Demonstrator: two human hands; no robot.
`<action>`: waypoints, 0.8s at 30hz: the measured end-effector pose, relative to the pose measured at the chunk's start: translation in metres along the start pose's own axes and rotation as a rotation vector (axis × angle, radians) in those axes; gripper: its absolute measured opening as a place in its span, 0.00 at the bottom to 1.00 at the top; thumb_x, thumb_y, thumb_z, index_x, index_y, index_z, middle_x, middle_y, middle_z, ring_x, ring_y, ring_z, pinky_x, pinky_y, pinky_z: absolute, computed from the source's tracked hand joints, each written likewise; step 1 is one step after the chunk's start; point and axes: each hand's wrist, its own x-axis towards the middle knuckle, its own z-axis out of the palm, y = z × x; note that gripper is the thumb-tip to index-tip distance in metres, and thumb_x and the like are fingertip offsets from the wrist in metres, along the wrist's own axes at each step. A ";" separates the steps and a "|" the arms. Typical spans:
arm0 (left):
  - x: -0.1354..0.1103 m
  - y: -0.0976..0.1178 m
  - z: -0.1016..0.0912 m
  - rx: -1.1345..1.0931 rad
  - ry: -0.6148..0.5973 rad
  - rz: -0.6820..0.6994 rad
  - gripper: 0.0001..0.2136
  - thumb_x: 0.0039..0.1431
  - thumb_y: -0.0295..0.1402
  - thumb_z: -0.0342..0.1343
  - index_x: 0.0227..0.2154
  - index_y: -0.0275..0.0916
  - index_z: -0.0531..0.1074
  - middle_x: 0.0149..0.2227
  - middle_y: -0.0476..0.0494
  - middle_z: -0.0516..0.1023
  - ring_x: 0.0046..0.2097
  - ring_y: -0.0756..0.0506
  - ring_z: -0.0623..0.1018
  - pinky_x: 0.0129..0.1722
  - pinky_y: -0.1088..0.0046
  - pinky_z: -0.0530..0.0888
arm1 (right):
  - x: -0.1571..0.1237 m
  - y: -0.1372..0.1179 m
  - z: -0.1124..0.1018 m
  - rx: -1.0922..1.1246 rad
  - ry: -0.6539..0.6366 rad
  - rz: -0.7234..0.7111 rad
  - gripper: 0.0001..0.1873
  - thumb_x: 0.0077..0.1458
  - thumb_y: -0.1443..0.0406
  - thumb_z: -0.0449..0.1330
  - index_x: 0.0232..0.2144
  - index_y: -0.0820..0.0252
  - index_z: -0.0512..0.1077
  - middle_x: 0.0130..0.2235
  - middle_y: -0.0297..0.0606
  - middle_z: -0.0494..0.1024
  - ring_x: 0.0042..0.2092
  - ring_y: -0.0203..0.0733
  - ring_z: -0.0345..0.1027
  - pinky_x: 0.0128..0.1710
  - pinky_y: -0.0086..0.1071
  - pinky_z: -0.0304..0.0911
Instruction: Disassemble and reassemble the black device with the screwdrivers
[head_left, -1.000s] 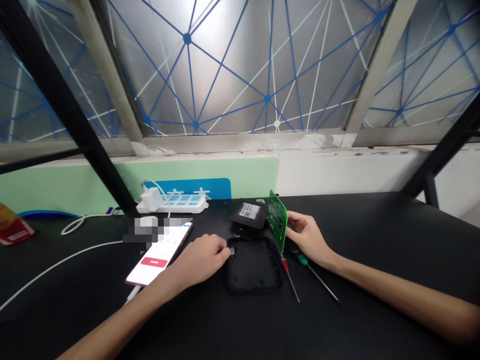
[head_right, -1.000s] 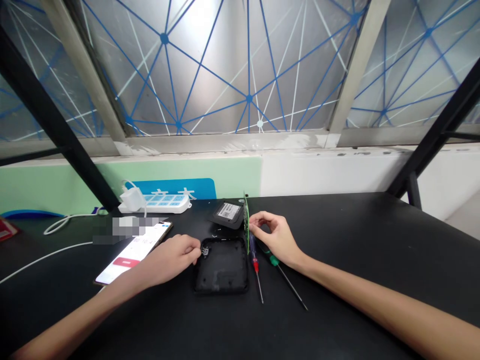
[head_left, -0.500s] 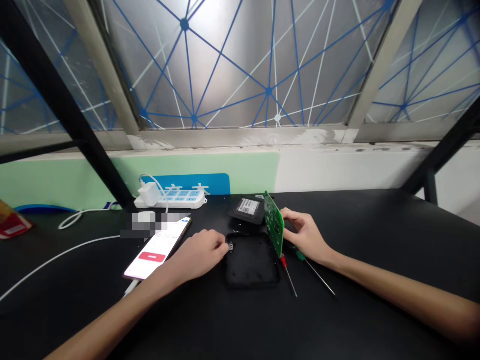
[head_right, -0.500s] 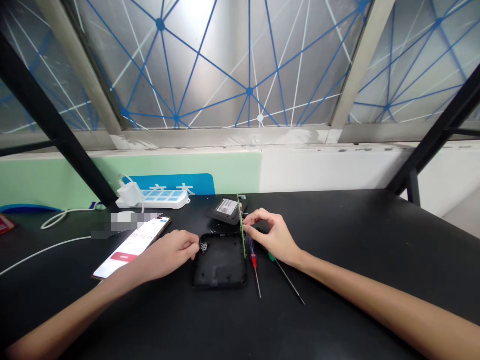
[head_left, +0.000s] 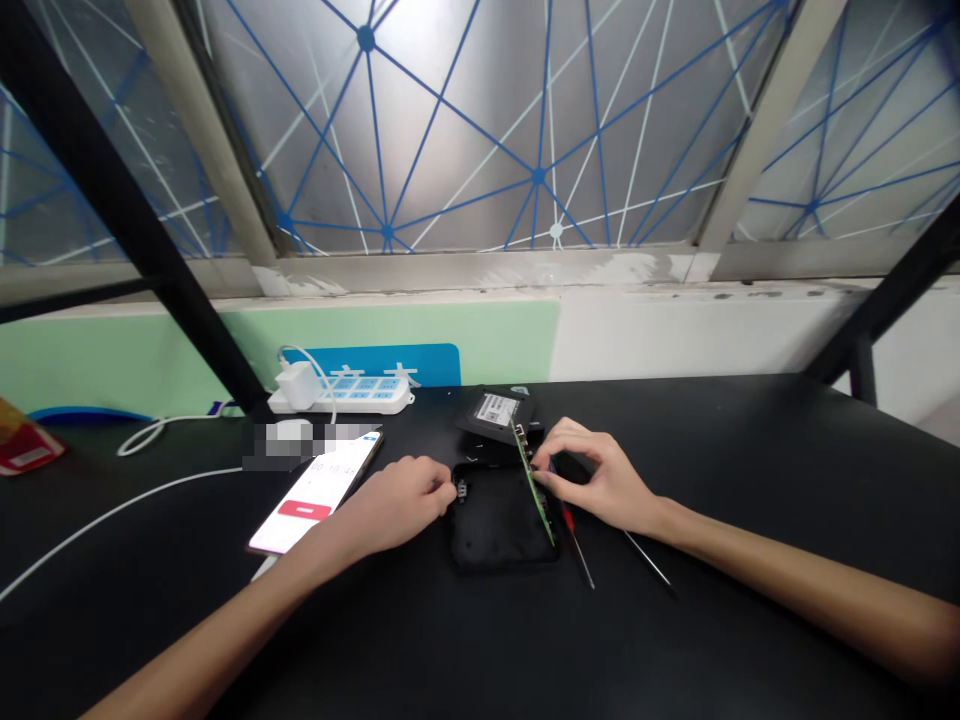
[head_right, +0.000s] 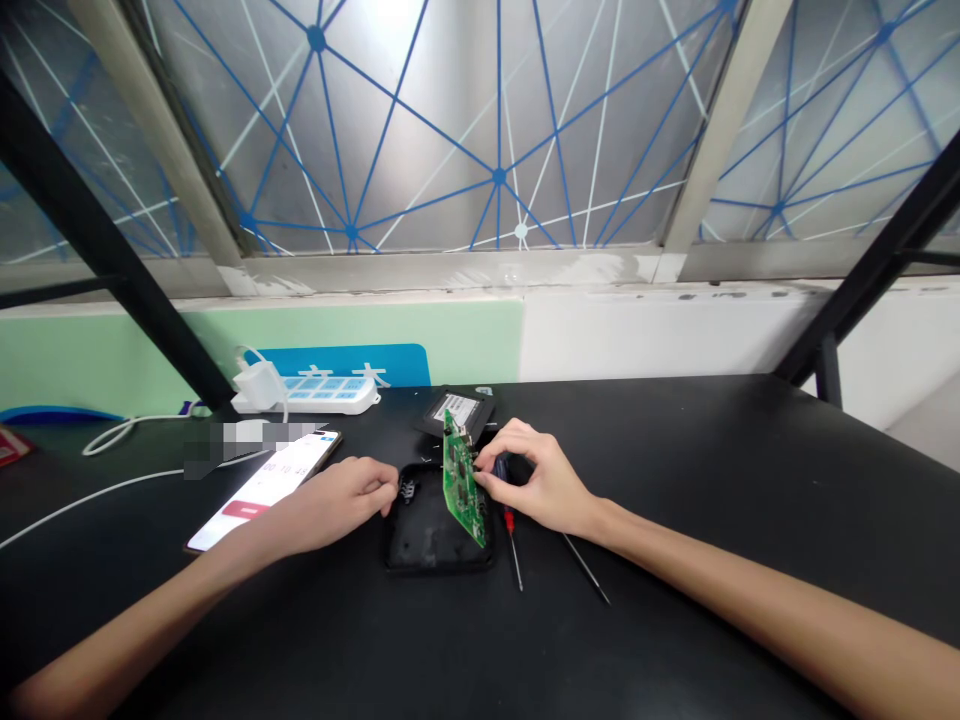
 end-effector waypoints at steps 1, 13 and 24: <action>0.001 -0.001 0.000 0.004 0.002 0.002 0.12 0.59 0.33 0.44 0.22 0.39 0.67 0.26 0.47 0.74 0.30 0.44 0.73 0.30 0.69 0.61 | 0.000 0.001 0.000 -0.010 -0.005 -0.010 0.02 0.55 0.68 0.63 0.31 0.57 0.75 0.31 0.37 0.78 0.37 0.43 0.68 0.42 0.40 0.64; 0.001 -0.001 0.000 0.017 -0.007 0.022 0.14 0.61 0.35 0.42 0.23 0.40 0.67 0.27 0.47 0.74 0.32 0.44 0.74 0.32 0.69 0.62 | -0.001 0.000 0.003 -0.096 -0.078 -0.044 0.03 0.52 0.69 0.65 0.30 0.57 0.75 0.30 0.35 0.79 0.36 0.42 0.67 0.42 0.41 0.61; 0.004 -0.006 0.003 0.010 -0.021 0.046 0.14 0.61 0.35 0.43 0.23 0.40 0.68 0.28 0.46 0.76 0.31 0.44 0.74 0.33 0.69 0.64 | -0.001 0.000 0.004 -0.167 -0.133 -0.012 0.02 0.53 0.68 0.65 0.30 0.57 0.75 0.30 0.34 0.77 0.36 0.42 0.67 0.43 0.40 0.59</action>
